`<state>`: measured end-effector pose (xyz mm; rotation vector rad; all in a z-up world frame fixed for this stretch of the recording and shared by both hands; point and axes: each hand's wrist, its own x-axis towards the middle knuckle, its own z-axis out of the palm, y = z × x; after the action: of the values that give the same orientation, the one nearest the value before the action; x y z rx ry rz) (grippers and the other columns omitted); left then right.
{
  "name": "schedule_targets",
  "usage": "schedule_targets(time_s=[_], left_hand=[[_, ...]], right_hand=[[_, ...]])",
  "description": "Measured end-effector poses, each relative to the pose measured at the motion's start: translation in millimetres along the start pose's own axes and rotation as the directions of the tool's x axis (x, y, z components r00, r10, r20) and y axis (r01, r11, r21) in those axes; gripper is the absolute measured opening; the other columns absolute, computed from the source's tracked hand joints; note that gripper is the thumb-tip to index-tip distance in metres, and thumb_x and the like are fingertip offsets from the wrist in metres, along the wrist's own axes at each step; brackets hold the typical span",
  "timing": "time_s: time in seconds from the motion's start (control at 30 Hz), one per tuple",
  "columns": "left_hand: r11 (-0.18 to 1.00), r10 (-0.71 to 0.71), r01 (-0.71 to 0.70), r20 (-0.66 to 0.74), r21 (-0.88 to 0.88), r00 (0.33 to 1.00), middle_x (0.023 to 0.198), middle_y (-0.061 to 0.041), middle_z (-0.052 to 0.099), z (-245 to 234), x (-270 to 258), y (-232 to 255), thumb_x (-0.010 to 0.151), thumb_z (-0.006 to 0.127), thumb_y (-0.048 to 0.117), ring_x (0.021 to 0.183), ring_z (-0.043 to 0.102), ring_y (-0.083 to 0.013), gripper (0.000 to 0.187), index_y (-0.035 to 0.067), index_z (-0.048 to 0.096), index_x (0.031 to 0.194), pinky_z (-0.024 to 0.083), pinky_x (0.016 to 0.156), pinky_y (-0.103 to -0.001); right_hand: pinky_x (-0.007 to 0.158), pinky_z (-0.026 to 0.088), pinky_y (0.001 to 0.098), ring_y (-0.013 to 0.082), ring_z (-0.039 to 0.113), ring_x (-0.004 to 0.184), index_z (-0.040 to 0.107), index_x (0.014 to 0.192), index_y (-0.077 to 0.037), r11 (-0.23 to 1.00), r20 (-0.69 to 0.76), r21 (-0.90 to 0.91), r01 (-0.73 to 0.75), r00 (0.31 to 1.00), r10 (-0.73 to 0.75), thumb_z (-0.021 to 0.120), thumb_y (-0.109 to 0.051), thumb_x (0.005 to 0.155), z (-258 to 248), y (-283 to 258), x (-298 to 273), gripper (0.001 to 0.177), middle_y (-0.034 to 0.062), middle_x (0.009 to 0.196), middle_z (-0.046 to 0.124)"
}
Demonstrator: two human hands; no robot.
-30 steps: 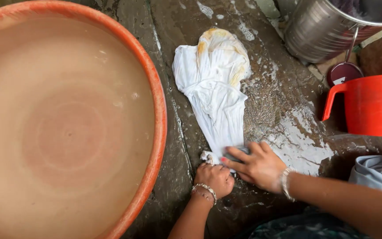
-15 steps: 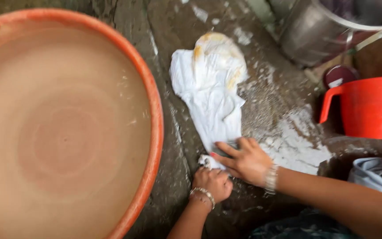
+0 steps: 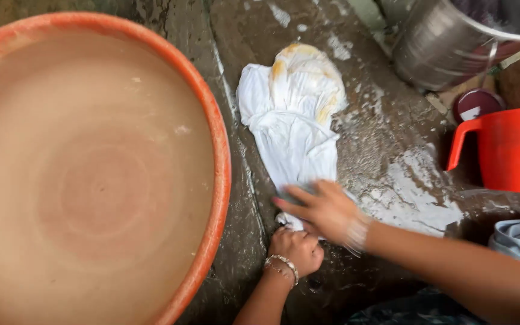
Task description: Washing a white garment by hand using a scrub brush and water in a basin.
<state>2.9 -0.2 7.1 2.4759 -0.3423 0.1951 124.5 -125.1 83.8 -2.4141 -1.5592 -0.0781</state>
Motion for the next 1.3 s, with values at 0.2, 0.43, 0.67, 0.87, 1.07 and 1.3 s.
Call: schedule_targets(time_s=[0.2,0.43,0.67,0.87,1.07,1.3], left_hand=[[0.998,-0.017,0.021,0.078,-0.060,0.997,0.072,-0.013,0.070,-5.2,1.3,-0.4,0.077,0.064,0.020,0.057,0.065,-0.0322,0.017,0.009,0.071,0.067,0.055,0.065,-0.048],[0.998,-0.036,0.043,0.136,-0.046,0.990,0.068,-0.011,0.069,-0.9,-0.1,-2.4,0.079,0.063,0.019,0.052,0.064,-0.0294,0.019,0.006,0.072,0.069,0.053,0.061,-0.047],[0.999,0.014,-0.012,0.042,-0.047,0.999,0.064,-0.012,0.067,-2.0,2.5,-0.3,0.076,0.066,0.021,0.054,0.064,-0.0317,0.017,0.009,0.067,0.064,0.053,0.062,-0.047],[1.000,-0.027,0.028,0.113,-0.003,0.993,0.064,-0.012,0.068,4.0,3.6,-0.8,0.078,0.064,0.020,0.053,0.064,-0.0300,0.016,0.009,0.068,0.067,0.053,0.062,-0.046],[0.999,-0.033,0.033,0.106,-0.007,0.994,0.068,-0.011,0.070,-3.7,7.9,1.6,0.079,0.063,0.024,0.060,0.066,-0.0311,0.021,0.010,0.071,0.067,0.054,0.067,-0.048],[0.998,-0.060,0.063,0.375,0.006,0.925,0.069,-0.009,0.068,5.4,4.4,-6.4,0.090,0.053,0.024,0.057,0.064,-0.0227,0.026,0.008,0.072,0.081,0.054,0.062,-0.045]], right_hand=[[0.089,0.046,0.0549,0.0298,0.062,0.092,0.049,0.153,-0.022,0.915,0.250,-0.206,-0.346,0.886,0.391,0.045,-0.041,0.107,-10.3,72.1,65.7,0.050,0.0104,0.121,0.067],[0.087,0.048,0.0573,0.0385,0.062,0.105,0.055,0.142,-0.012,0.733,0.151,-0.139,-0.666,0.717,0.680,0.056,-0.031,0.105,18.7,87.8,62.4,0.042,0.0189,0.111,0.072],[0.086,0.048,0.0551,0.0399,0.058,0.107,0.047,0.148,-0.033,0.970,0.177,-0.163,-0.181,0.962,0.209,0.067,-0.041,0.082,-12.1,38.8,-0.6,0.069,0.0059,0.149,0.054],[0.084,0.046,0.0544,0.0386,0.056,0.105,0.049,0.146,-0.029,0.801,-0.054,-0.291,-0.523,0.845,0.532,0.052,-0.038,0.095,2.4,107.3,118.3,0.052,0.0060,0.147,0.052],[0.088,0.047,0.0484,0.0284,0.065,0.087,0.053,0.144,-0.028,0.949,0.322,-0.197,-0.245,0.898,0.299,0.049,-0.050,0.092,-30.7,9.3,26.6,0.057,0.0059,0.112,0.068],[0.082,0.049,0.0457,0.0294,0.057,0.100,0.045,0.155,-0.029,0.974,0.105,-0.195,-0.117,0.985,0.139,0.061,-0.028,0.091,31.8,68.1,141.4,0.066,-0.0001,0.144,0.053]])
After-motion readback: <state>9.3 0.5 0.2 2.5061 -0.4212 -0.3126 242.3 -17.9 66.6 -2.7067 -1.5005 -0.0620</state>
